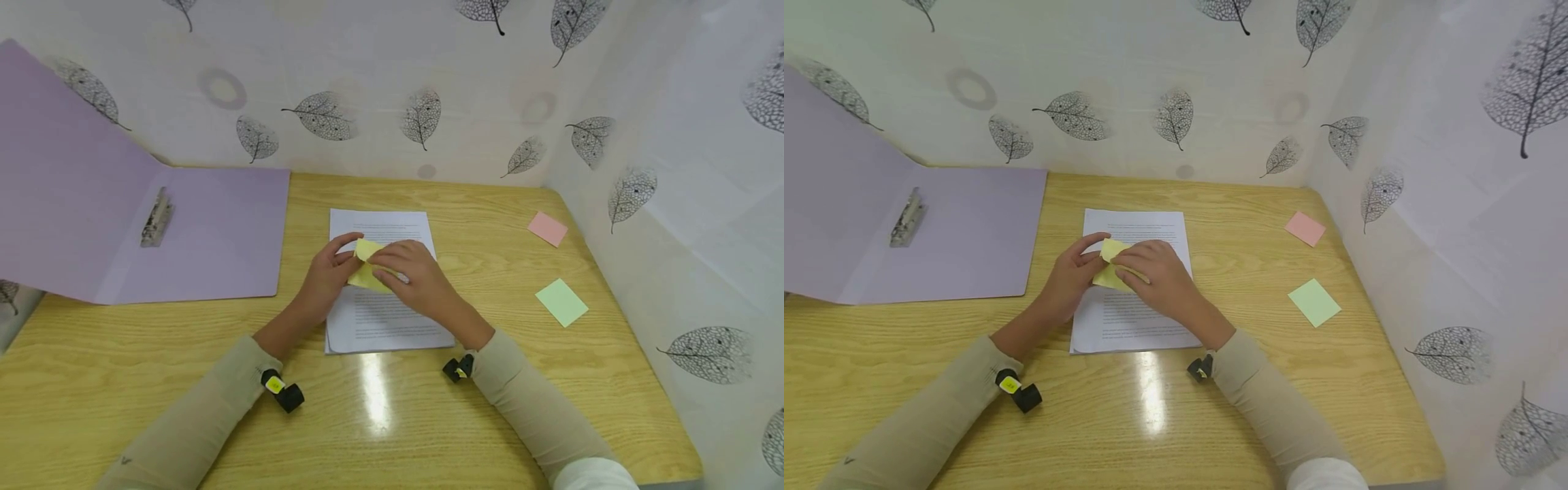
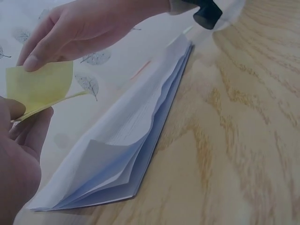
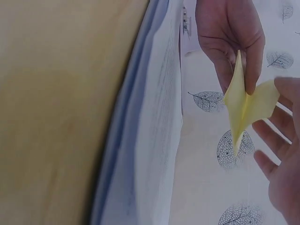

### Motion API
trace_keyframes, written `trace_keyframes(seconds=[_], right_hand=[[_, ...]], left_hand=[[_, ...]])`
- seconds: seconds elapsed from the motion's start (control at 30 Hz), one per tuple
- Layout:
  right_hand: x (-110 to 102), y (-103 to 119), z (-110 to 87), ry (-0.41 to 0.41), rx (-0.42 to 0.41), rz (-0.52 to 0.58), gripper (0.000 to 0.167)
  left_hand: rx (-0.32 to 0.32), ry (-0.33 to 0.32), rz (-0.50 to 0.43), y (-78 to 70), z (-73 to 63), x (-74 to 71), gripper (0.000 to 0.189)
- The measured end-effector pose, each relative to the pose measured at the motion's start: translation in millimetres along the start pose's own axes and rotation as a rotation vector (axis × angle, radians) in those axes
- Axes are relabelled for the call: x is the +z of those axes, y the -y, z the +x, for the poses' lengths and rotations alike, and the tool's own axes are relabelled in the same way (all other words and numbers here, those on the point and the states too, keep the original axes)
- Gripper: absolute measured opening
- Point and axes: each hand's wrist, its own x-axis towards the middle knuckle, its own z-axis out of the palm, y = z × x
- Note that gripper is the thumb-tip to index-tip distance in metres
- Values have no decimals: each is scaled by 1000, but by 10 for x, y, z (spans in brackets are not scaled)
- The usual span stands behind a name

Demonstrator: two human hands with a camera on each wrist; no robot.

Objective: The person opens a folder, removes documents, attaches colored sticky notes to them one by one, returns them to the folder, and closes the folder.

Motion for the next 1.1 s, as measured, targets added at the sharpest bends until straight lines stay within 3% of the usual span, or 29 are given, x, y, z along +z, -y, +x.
trace_keyframes(seconds=[0.13, 0.33, 0.63, 1.1], right_hand=[[-20, 8, -15, -1, 7, -7, 28], [-29, 49, -13, 25, 11, -48, 40], [-32, 18, -23, -25, 6, -47, 23], [-186, -118, -24, -125, 199, 112, 19]], left_hand=[[-12, -33, -24, -26, -3, 15, 45], [-10, -6, -31, -40, -33, 57, 46], [5, 24, 0, -11, -32, 63, 47], [-13, -87, -12, 7, 61, -61, 44]])
